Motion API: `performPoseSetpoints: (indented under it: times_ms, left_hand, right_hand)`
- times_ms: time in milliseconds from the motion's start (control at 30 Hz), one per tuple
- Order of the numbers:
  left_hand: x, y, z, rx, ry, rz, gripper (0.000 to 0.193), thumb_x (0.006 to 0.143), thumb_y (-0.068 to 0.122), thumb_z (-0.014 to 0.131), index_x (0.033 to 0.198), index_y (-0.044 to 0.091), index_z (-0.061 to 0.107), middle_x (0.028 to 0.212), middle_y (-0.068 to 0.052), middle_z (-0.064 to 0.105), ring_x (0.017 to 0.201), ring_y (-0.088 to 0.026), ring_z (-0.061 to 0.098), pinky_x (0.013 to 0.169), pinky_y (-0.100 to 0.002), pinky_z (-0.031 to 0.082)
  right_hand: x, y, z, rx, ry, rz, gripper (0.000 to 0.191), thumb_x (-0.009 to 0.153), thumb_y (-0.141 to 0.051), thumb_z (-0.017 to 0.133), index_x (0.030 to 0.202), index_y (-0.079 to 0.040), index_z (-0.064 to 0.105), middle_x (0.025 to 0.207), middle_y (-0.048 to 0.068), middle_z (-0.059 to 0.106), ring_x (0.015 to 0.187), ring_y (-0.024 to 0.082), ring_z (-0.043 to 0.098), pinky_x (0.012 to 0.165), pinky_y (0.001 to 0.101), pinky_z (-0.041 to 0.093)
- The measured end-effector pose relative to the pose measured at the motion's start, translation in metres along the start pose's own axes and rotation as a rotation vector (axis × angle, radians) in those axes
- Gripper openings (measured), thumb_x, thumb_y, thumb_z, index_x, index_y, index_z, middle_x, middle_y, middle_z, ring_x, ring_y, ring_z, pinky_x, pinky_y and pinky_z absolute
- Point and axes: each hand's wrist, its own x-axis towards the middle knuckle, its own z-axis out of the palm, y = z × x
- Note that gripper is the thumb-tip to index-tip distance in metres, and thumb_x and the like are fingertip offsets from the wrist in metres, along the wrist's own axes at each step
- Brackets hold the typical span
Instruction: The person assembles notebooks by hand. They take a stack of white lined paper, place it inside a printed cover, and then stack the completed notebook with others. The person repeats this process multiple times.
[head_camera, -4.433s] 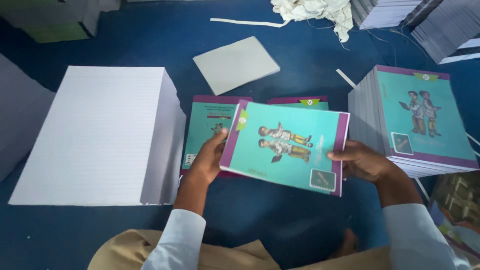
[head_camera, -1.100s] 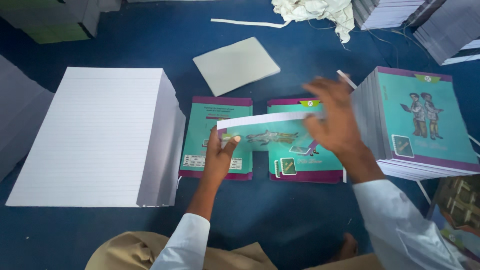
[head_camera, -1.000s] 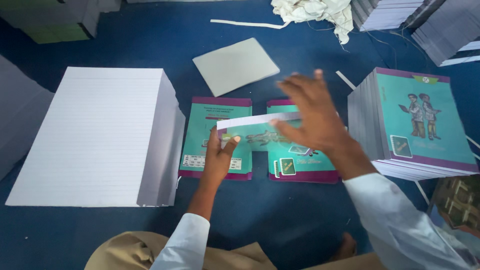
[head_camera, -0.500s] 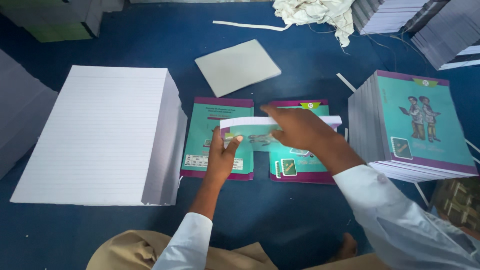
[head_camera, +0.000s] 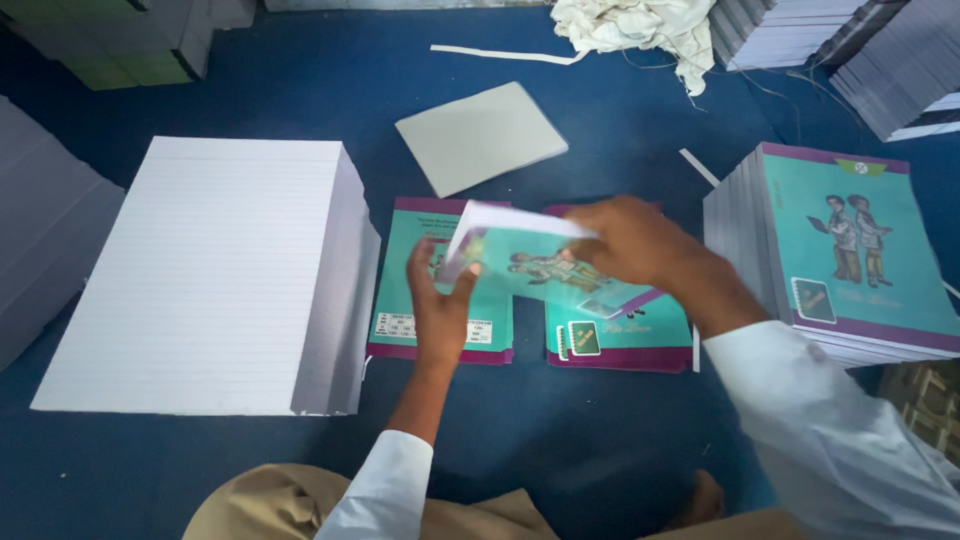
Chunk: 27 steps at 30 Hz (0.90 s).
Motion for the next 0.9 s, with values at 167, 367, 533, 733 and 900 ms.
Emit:
performPoseSetpoints:
  times_ms: [167,367,533,733,900]
  left_hand:
    - [0.001,0.005,0.004,-0.313,-0.031,-0.308,0.083,0.084,0.033,0.077,0.152,0.005,0.038,0.148,-0.018,0.048,0.142,-0.028,0.047,0.116,-0.043,0.038]
    - [-0.008,0.013,0.015,-0.536,-0.276,-0.353,0.07,0.089,0.03,0.075,0.148,0.004,0.046,0.145,-0.014,0.056,0.139,-0.027,0.049,0.118,-0.041,0.035]
    - [-0.008,0.016,0.016,-0.526,-0.251,-0.468,0.064,0.09,0.026,0.072,0.146,0.006,0.048,0.138,-0.009,0.06,0.132,-0.022,0.054,0.114,-0.04,0.039]
    - [-0.011,0.025,0.023,-0.504,-0.242,-0.335,0.04,0.092,0.006,0.065,0.131,0.001,0.057,0.121,-0.01,0.065,0.113,-0.02,0.061,0.102,-0.037,0.047]
    - [-0.007,0.041,0.027,-0.367,-0.211,-0.117,0.028,0.097,0.005,0.064,0.124,0.0,0.06,0.114,-0.01,0.066,0.105,-0.017,0.06,0.095,-0.034,0.049]
  right_hand:
    - [-0.009,0.014,0.0,0.353,0.092,-0.044,0.034,0.087,-0.019,0.077,0.117,-0.005,0.074,0.096,0.013,0.081,0.083,0.016,0.073,0.076,0.0333,0.056]
    - [-0.014,0.034,0.014,0.63,0.13,-0.072,0.035,0.087,-0.017,0.076,0.119,-0.001,0.073,0.1,0.012,0.08,0.088,0.015,0.073,0.079,0.032,0.058]
    - [-0.021,0.047,0.03,0.7,0.207,0.094,0.036,0.087,-0.014,0.074,0.122,-0.004,0.072,0.101,0.012,0.08,0.089,0.017,0.074,0.08,0.0324,0.058]
    - [-0.025,0.067,0.043,0.913,0.242,0.015,0.034,0.088,-0.01,0.073,0.121,0.0,0.071,0.106,0.014,0.078,0.092,0.017,0.074,0.082,0.0334,0.061]
    - [-0.03,0.08,0.046,0.989,0.3,-0.033,0.033,0.092,-0.011,0.07,0.124,-0.002,0.07,0.114,0.011,0.075,0.099,0.016,0.07,0.088,0.0329,0.058]
